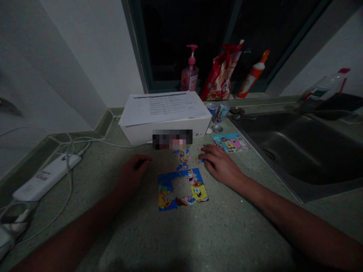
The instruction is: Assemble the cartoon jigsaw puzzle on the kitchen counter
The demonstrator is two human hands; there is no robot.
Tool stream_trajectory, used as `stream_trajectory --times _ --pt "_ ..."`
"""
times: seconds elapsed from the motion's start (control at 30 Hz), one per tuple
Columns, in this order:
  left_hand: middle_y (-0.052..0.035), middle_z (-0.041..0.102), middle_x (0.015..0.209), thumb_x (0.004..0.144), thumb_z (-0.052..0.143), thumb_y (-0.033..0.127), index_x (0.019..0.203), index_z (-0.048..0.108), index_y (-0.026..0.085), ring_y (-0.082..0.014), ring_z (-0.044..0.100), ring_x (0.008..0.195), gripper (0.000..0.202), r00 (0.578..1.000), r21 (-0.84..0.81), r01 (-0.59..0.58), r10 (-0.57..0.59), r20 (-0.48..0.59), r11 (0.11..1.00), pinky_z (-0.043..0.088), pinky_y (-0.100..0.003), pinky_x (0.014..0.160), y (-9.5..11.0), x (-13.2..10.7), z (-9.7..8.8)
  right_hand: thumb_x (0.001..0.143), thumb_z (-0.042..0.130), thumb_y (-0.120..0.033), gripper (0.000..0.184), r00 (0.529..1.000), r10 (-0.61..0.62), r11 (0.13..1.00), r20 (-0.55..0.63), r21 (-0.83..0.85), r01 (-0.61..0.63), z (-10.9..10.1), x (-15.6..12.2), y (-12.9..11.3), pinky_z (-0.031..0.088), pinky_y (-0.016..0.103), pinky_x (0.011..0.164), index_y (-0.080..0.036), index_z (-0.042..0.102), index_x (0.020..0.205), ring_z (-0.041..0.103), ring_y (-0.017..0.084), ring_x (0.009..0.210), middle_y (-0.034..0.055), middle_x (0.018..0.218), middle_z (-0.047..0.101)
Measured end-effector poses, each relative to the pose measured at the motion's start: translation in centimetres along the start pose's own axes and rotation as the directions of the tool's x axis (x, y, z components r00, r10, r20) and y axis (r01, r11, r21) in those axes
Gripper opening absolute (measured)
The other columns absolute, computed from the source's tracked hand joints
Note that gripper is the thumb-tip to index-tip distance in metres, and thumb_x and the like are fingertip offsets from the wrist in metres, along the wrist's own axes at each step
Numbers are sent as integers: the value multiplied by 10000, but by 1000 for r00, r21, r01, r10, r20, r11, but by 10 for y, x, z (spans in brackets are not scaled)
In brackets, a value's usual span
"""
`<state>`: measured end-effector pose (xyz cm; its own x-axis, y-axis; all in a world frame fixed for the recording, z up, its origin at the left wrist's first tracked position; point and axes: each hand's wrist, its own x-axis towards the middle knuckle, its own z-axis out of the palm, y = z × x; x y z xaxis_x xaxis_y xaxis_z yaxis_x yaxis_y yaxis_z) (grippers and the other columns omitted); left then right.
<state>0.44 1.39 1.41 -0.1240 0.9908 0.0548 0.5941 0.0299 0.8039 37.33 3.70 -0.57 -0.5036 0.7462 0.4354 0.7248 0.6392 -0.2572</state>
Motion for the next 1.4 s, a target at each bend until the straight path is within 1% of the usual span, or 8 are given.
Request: stream_trajectory --times 0.23,0.4,0.57,0.77,0.93,1.03,1.17,1.4 --pt "-84 826 1054 857 627 518 980 769 247 -318 760 1035 330 1000 -47 3 -3 -7 999 592 -491 991 0 0 1 992 584 -124 320 1000 20 1000 9 20 -20 1 -1 1 538 649 1171 -264 784 1198 633 348 1394 125 1374 740" --pt "-84 826 1059 866 621 513 985 765 250 -320 759 1039 322 1000 -40 4 -4 6 999 595 -494 985 0 0 1 988 589 -143 339 999 48 998 -4 37 -47 3 -2 0 534 648 1179 -232 748 1274 645 352 1377 149 1377 737" --pt "-94 823 1060 857 624 509 993 766 239 -327 760 1042 334 1000 -27 8 -8 6 1000 594 -503 986 2 0 -1 1007 575 -161 285 1000 27 999 -14 20 -27 1 -1 1 532 653 1179 -203 757 1224 654 362 1359 169 1364 739" --pt "-71 825 1041 870 626 498 975 765 257 -319 760 1019 298 1000 -20 1 -1 5 1000 599 -497 971 3 -1 -1 942 510 -25 480 994 70 997 -81 -32 -72 -9 2 5 524 650 1184 -216 727 1326 639 356 1379 148 1372 734" --pt "-77 827 1051 869 631 499 979 769 261 -320 760 1032 296 1000 -17 -12 12 -1 1000 600 -487 978 0 1 0 881 524 14 478 994 86 995 -64 -54 -90 -13 1 10 515 662 1188 -217 788 1206 629 370 1396 145 1373 750" --pt "-76 835 1062 868 632 509 987 771 259 -320 760 1042 310 1000 -20 -6 6 2 1000 601 -482 990 -1 1 0 859 567 1 387 996 85 993 -29 -80 -87 -17 0 12 520 670 1170 -234 818 1037 632 380 1392 130 1353 772" --pt "-78 838 1058 854 637 517 981 774 256 -322 763 1036 321 1000 -26 -3 3 -7 1000 603 -479 993 1 1 0 802 595 13 322 997 79 990 21 -116 -76 -24 0 16 533 651 1151 -242 791 826 661 381 1354 107 1285 805" --pt "-82 831 1044 857 630 510 968 769 260 -326 763 1020 307 1000 -17 -11 11 0 1000 599 -485 976 3 0 -1 792 619 3 302 992 66 990 111 -131 -51 -28 -1 17 592 590 1076 -255 764 735 719 352 1236 76 1149 819"
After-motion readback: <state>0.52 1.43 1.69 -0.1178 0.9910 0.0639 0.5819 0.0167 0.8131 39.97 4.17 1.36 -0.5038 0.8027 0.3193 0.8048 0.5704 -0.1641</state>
